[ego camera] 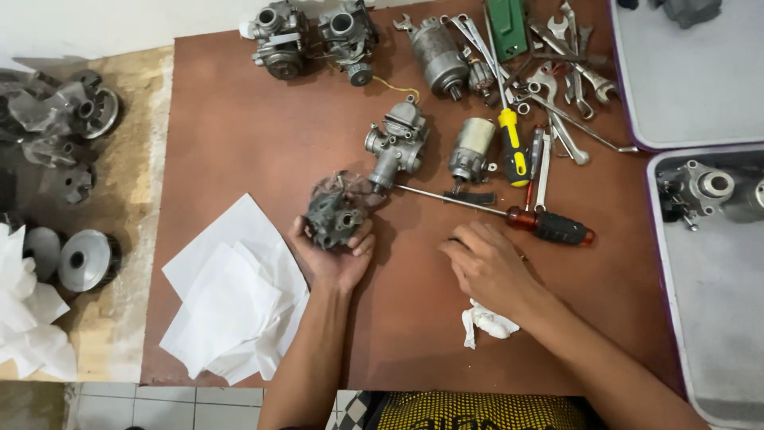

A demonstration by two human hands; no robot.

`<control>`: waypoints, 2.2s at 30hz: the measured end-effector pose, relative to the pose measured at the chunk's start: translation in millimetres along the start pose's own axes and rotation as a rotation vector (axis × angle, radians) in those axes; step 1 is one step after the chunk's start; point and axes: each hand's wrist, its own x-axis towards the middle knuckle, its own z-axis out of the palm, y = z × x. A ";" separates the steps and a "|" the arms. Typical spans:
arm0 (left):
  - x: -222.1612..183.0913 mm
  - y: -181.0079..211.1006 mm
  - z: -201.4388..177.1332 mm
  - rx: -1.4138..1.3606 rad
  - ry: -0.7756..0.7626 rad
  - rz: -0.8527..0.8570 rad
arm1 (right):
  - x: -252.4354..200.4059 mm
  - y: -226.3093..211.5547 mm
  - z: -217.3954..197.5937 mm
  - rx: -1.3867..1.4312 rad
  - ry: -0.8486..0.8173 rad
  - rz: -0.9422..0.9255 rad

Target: Disassembling and inspecting multiple motorcycle carburetors on a workbench.

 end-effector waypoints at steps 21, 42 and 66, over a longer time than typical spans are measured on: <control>7.3 -10.7 -22.2 0.117 -0.173 -0.187 | 0.3 -8.1 2.2 -0.007 0.092 0.023; 2.8 -58.0 -37.4 0.538 -0.492 0.409 | -13.8 -20.4 6.4 1.086 0.070 0.586; -4.0 -66.1 -35.3 0.893 -0.773 0.822 | -6.6 -38.4 20.4 1.518 0.376 0.904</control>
